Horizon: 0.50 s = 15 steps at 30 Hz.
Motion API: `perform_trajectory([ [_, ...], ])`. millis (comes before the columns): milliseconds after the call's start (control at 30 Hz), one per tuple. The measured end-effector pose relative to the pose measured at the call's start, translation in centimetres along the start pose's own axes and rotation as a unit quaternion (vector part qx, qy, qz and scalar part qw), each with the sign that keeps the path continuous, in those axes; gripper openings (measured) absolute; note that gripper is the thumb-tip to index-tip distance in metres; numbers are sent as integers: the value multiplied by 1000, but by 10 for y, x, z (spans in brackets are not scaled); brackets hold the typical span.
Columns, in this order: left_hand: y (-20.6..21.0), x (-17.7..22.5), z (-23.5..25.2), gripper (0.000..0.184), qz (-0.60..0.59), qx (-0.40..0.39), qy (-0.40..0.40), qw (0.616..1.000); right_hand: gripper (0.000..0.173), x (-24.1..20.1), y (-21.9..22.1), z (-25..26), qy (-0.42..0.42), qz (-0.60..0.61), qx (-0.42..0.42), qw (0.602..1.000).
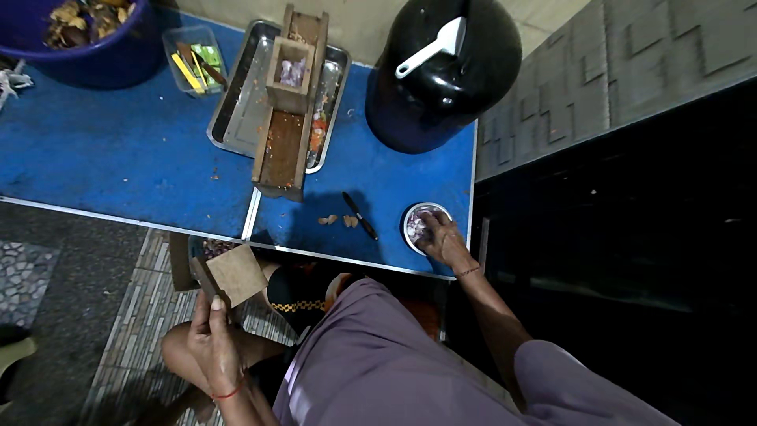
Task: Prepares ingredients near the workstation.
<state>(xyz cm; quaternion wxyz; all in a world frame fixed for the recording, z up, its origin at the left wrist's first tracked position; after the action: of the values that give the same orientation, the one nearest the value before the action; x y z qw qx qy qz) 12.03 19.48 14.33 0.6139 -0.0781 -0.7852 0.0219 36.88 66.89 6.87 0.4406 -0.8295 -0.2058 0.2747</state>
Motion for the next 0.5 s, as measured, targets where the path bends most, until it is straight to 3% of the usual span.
perform_trajectory([
  [267, 2, 3, -1, 41, -4, -4, 6, 1000, 37, 1, -5, 4, -41, 44, 48, 997],
  [433, 2, 4, 0, 42, -10, -11, 16, 1000, 27, 6, -18, 1, -50, 113, 51, 991],
  [500, 1, 3, -1, 42, 2, -3, 9, 1000, 31, 2, -22, -2, -46, 123, 43, 990],
])
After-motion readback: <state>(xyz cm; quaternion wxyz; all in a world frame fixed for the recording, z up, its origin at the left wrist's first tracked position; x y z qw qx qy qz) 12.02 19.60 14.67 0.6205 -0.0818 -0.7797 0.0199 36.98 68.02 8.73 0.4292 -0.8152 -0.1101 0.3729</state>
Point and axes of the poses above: each hand's wrist, its own z-axis towards the middle knuckle, its own y-axis out of the palm, x = y × z, the point moved 10 cm from there along z, towards the middle knuckle, and after that the axes turned 5 degrees about -x, right-handed, at the moved point
